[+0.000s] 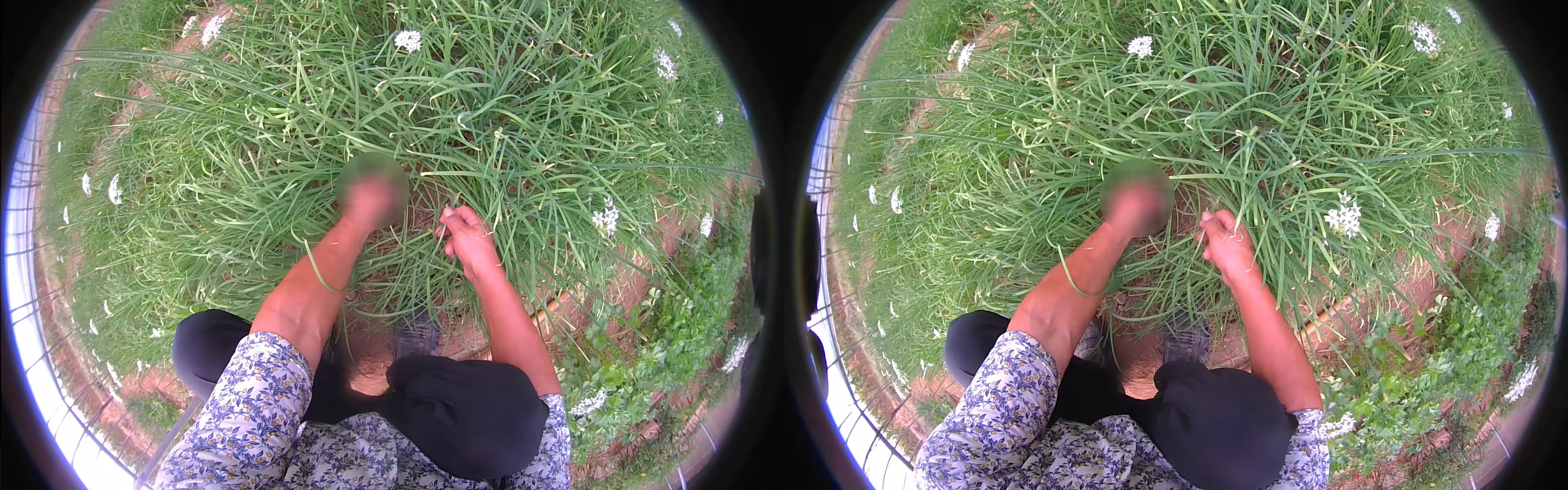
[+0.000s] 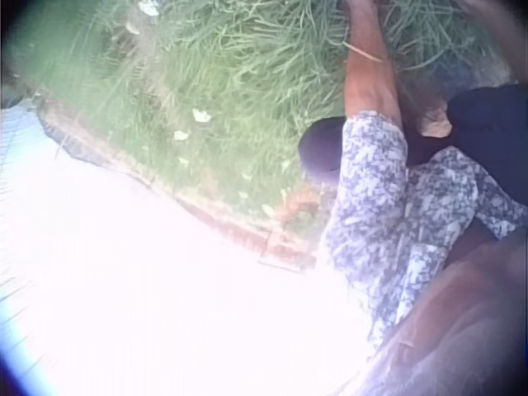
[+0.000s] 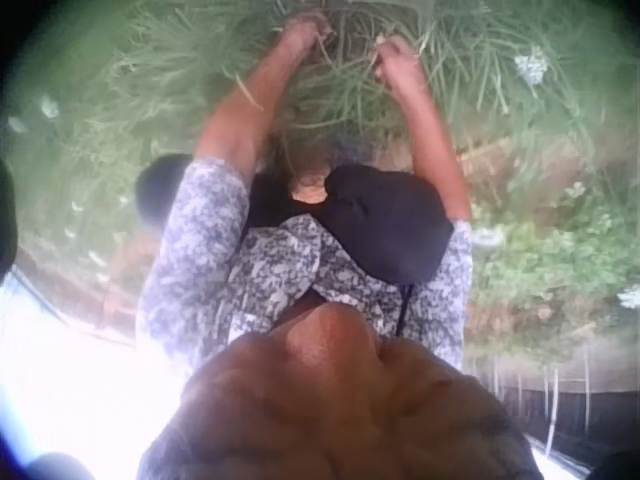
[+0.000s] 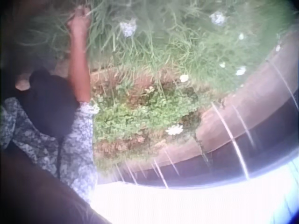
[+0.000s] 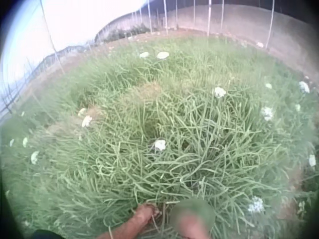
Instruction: The person uses a sickle to cut grass and weeds in a garden bed, then pulls the remaining plants by hand. The person works in a circular patch of soil with green grass and white flowers.
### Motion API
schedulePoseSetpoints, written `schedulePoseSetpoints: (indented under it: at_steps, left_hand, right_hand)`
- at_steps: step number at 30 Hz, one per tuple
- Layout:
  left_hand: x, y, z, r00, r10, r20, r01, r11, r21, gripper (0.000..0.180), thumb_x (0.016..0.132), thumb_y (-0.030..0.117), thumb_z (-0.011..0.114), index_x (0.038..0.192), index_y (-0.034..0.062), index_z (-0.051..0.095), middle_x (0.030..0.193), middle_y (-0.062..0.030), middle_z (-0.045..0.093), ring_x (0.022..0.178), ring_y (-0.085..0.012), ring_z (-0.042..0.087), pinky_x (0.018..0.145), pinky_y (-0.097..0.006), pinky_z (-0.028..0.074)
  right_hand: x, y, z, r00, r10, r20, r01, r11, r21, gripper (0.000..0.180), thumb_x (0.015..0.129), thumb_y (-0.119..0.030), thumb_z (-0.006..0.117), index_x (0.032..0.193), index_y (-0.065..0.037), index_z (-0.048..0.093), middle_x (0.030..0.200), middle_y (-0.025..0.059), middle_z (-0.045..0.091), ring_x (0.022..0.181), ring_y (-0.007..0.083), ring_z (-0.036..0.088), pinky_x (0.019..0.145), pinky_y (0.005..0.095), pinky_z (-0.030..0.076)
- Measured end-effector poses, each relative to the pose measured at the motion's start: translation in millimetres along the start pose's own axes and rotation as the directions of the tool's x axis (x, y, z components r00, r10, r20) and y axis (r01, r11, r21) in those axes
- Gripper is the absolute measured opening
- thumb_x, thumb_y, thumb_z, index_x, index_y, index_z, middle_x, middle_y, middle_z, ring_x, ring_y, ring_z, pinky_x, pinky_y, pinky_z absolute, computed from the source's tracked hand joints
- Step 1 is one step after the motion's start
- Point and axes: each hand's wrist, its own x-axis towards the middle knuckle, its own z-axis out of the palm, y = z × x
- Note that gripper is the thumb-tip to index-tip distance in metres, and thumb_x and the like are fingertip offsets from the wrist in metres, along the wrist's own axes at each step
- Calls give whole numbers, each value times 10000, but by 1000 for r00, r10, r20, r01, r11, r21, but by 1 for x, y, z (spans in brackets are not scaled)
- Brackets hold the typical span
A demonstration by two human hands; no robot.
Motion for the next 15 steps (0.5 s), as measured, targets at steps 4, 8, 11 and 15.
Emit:
schedulePoseSetpoints:
  at_steps: [4, 8, 11, 15]
  left_hand:
    - [-25, 18, -22, 903, -430, -14, 375, 803, -463, 154, 971, 190, 591, 987, 40, 621, 765, -67, 647, 674, -191, 681, 611, -344, 553]
    - [-33, 86, -54, 900, -381, 212, 416, 604, -679, 187, 1016, 174, 549, 952, 4, 591, 779, -102, 649, 611, -213, 673, 559, -355, 541]
    - [-39, 125, -69, 959, -268, 92, 275, 798, -536, 150, 984, 142, 549, 943, 3, 586, 804, -226, 644, 654, -374, 658, 591, -455, 521]
    - [-41, 153, -100, 996, -90, 0, 88, 965, -249, 113, 933, 104, 547, 926, -3, 585, 872, -288, 665, 823, -478, 666, 718, -540, 535]
  right_hand:
    - [1, -5, 16, 995, -73, 69, 75, 997, -22, 193, 1036, -279, 622, 992, -91, 607, 794, 36, 666, 504, 76, 484, 479, 244, 385]
    - [-6, -2, 23, 985, -120, 121, 121, 993, -1, 127, 1037, -221, 625, 1016, -96, 621, 822, 12, 666, 569, 77, 547, 515, 232, 415]
    - [-19, -10, 29, 978, -190, 90, 191, 981, -10, 139, 1034, -250, 634, 1034, -110, 631, 804, -10, 650, 583, 74, 555, 530, 228, 426]
    - [-60, -34, 25, 972, -227, 65, 227, 974, 21, 271, 1027, -375, 653, 965, -111, 661, 734, -34, 611, 573, 70, 521, 541, 234, 423]
